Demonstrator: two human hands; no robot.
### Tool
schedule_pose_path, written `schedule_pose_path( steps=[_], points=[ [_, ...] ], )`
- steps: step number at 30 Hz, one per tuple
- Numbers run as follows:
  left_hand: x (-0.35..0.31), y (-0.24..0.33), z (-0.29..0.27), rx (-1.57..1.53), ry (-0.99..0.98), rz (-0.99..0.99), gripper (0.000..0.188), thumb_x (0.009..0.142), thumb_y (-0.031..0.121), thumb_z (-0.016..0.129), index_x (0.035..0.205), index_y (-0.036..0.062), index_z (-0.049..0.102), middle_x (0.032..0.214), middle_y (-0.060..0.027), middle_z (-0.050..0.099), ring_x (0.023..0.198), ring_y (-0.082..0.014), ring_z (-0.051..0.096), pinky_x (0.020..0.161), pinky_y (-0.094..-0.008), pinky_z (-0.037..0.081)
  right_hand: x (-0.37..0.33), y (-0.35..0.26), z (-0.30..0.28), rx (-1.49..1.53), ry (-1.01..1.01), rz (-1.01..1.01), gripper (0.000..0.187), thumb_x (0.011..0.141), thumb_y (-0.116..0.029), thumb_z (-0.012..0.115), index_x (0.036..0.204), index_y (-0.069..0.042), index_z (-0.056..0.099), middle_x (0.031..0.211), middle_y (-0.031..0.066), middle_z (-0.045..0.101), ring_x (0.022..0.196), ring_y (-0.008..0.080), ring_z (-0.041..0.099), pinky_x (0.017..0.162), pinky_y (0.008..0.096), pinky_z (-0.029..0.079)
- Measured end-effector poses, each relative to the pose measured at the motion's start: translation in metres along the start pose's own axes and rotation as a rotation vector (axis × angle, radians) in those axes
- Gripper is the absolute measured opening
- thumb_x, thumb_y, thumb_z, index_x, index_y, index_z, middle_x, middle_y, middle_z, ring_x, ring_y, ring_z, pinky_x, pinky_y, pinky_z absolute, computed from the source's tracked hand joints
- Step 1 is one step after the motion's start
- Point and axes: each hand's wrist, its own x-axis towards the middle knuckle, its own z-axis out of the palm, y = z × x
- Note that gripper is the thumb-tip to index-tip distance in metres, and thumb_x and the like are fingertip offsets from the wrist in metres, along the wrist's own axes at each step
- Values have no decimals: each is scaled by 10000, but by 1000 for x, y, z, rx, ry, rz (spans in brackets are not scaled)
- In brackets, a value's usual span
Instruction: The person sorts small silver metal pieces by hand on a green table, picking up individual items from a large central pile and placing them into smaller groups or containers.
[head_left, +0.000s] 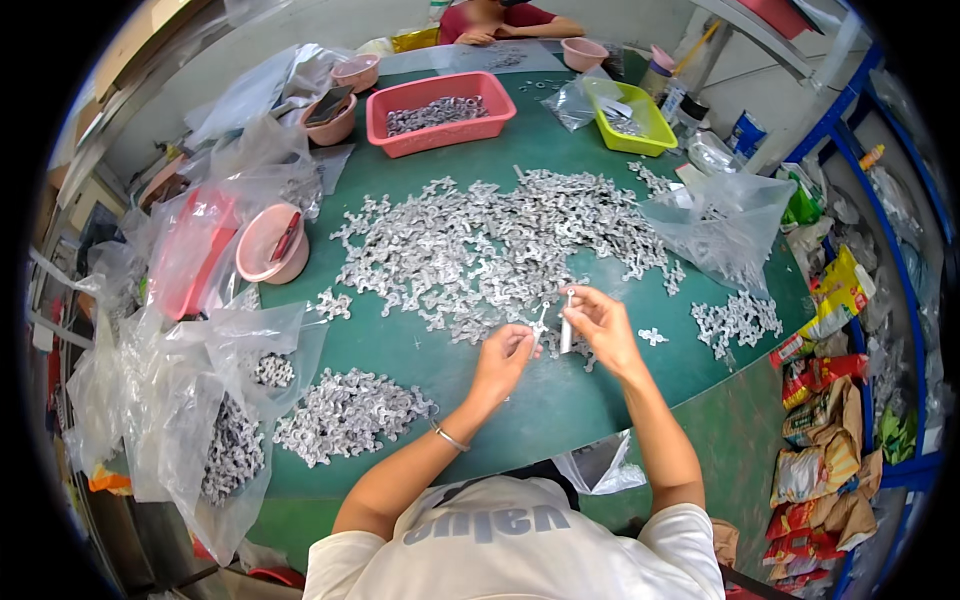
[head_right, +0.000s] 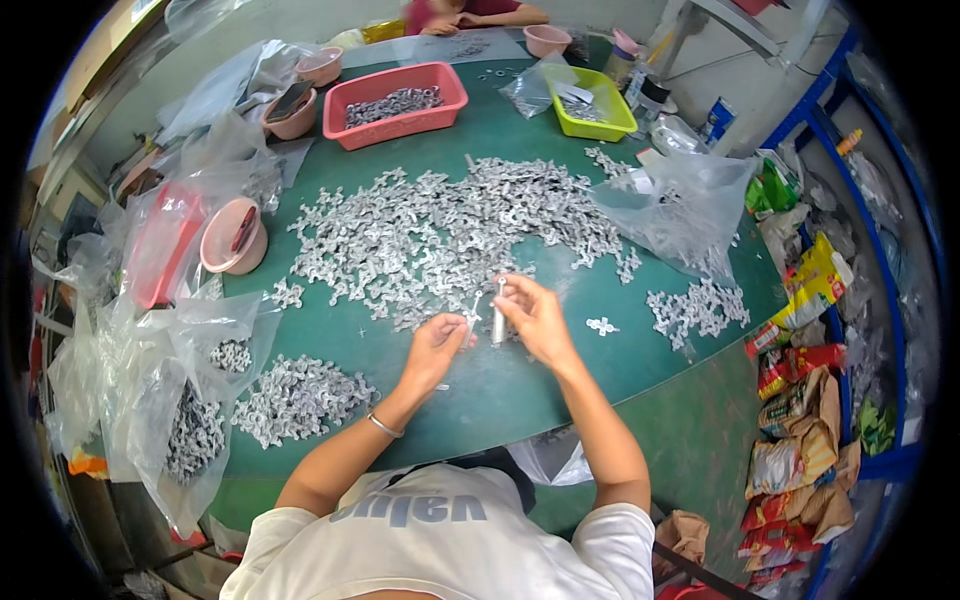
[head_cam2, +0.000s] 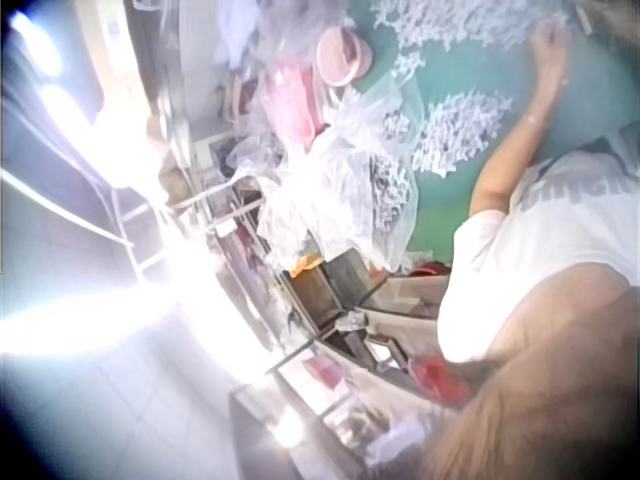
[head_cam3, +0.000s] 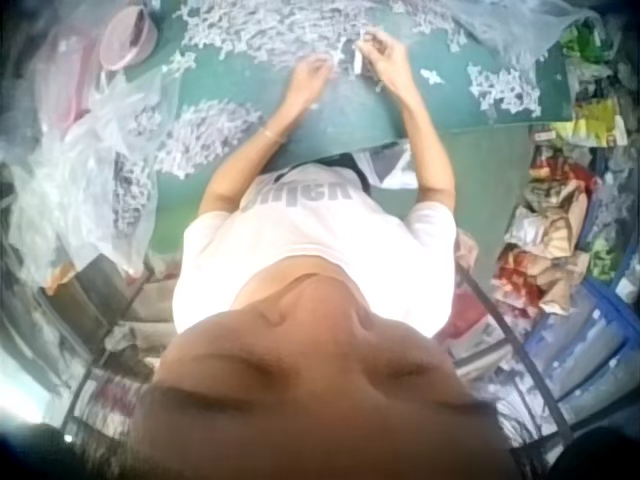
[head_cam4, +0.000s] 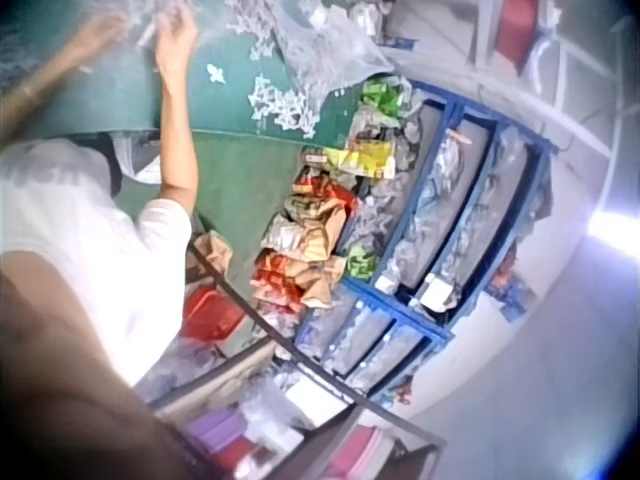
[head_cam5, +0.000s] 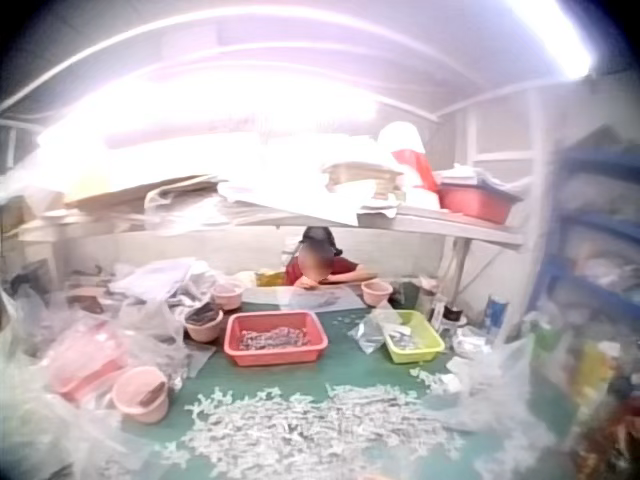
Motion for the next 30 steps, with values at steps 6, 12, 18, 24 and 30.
schedule_pose_path(
  steps=[6, 12, 18, 24, 30],
  points=[
    [-7, 4, 16, 46, 26, 104, 123, 882, 48, 536, 968, -33, 570, 848, -54, 625, 769, -91, 588, 673, -209, 472, -10, 3, 7, 227, 40, 123, 294, 805, -13, 628, 1080, 20, 529, 854, 56, 603, 602, 66, 530, 534, 188, 424],
    [-11, -3, 16, -10, -38, 55, 191, 883, 43, 533, 1052, -38, 570, 931, -76, 627, 836, -108, 595, 704, -224, 478, -17, 2, -3, 125, 6, 204, 181, 803, -27, 638, 970, 22, 587, 779, 49, 614, 609, 73, 538, 543, 196, 443],
    [-21, 5, 13, 75, 17, 144, 226, 873, 39, 535, 1087, -31, 563, 1008, -87, 620, 964, -156, 582, 818, -269, 466, -10, -26, -41, -180, 308, -108, 103, 787, -18, 644, 886, 2, 621, 757, 49, 615, 635, 83, 552, 567, 208, 447],
    [-24, -2, 3, 131, -77, 98, 215, 870, 41, 534, 1072, -17, 576, 1030, -92, 622, 984, -155, 578, 828, -278, 463, 44, -94, -159, -760, 914, -599, 178, 762, -37, 661, 912, 39, 604, 814, 108, 627, 690, 154, 592, 628, 281, 472],
    [-22, -1, -2, 135, -119, 58, 204, 877, 33, 530, 1066, -30, 574, 1029, -87, 613, 982, -140, 571, 843, -263, 455, 60, -78, -208, -1168, 946, -439, 195, 778, -43, 620, 958, 28, 598, 913, 203, 598, 789, 328, 599, 713, 393, 464]
  ],
)
